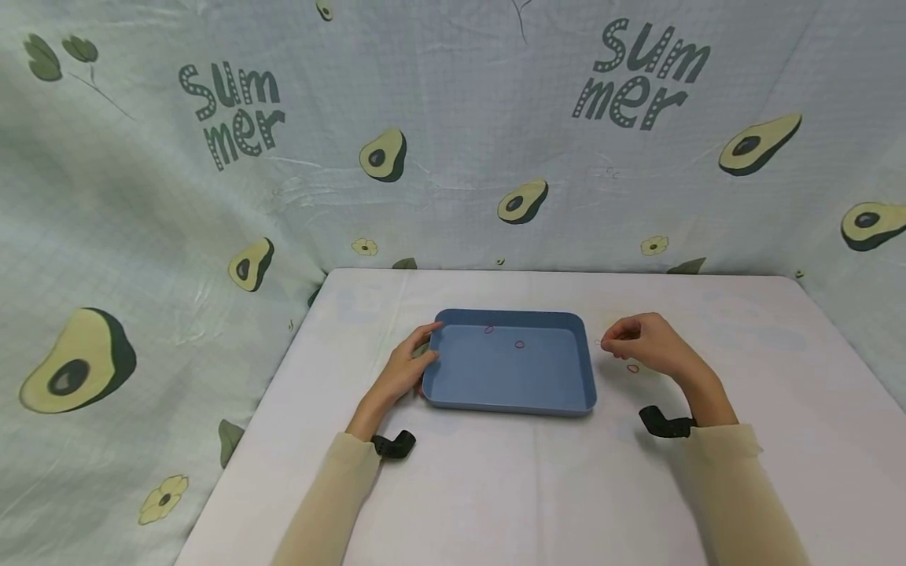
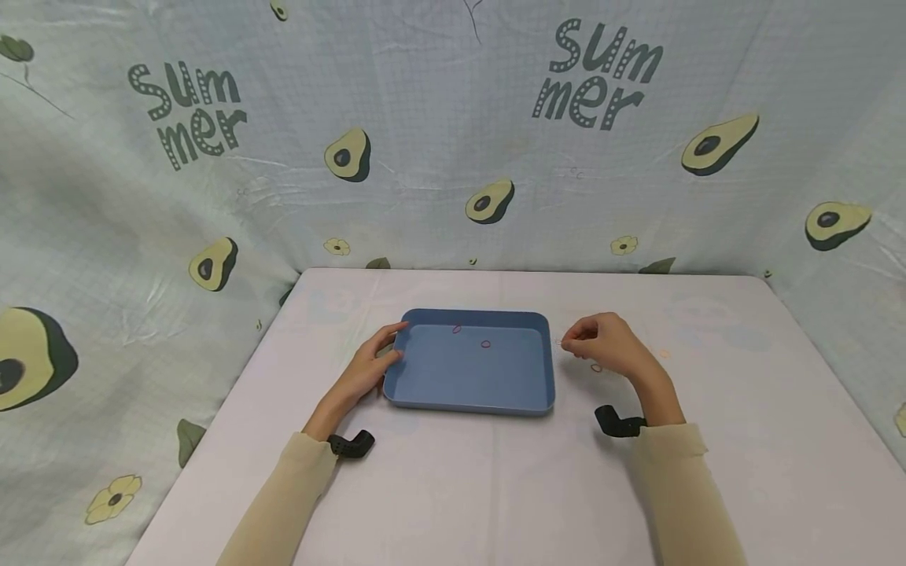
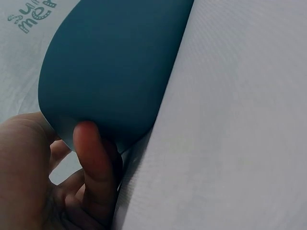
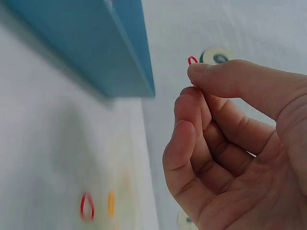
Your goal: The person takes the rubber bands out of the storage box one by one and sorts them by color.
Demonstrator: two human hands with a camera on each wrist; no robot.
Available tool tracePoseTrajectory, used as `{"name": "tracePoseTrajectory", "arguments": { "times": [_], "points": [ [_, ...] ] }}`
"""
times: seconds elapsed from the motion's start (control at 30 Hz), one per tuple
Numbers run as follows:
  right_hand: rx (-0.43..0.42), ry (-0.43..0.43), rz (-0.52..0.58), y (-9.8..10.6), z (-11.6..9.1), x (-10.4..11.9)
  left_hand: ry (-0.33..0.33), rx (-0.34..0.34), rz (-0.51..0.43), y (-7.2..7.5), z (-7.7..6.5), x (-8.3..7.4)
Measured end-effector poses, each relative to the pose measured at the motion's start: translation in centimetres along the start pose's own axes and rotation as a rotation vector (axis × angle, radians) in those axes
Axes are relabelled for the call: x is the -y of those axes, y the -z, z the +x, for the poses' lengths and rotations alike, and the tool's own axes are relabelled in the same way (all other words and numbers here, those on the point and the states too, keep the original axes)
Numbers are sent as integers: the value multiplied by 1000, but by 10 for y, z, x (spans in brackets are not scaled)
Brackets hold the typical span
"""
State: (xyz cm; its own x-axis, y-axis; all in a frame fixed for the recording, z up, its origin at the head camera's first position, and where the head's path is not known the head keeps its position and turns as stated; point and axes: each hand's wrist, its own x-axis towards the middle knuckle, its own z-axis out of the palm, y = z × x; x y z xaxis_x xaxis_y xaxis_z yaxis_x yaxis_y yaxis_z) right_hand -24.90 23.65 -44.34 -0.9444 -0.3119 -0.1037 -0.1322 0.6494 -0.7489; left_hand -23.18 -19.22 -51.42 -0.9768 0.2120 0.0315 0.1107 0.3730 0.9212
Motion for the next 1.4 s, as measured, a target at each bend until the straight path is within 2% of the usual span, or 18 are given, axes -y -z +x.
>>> {"name": "tracePoseTrajectory", "arguments": {
  "times": [0.2,0.47,0.7,0.8,1.0,1.33,1.4],
  "points": [
    [-8,-54,16,10,-16,-22,18,24,-1,1,0,-2],
    [-38,-112,-55,20,-29,-50,23,49,17,4,-12,-31],
    [-39,-142,-64,21,-31,-62,7,30,30,3,-12,-28],
    [-40,-176,-93,22,-31,-67,-1,40,30,4,-14,-35],
    [-43,-223,-94,23,-32,-73,36,31,27,5,-15,-36],
    [-82,-268,-124,18,-32,-77,25,31,25,3,-14,-33],
    [-86,-269,-128,18,-31,-78,27,31,28,2,-10,-27]
  ]
}}
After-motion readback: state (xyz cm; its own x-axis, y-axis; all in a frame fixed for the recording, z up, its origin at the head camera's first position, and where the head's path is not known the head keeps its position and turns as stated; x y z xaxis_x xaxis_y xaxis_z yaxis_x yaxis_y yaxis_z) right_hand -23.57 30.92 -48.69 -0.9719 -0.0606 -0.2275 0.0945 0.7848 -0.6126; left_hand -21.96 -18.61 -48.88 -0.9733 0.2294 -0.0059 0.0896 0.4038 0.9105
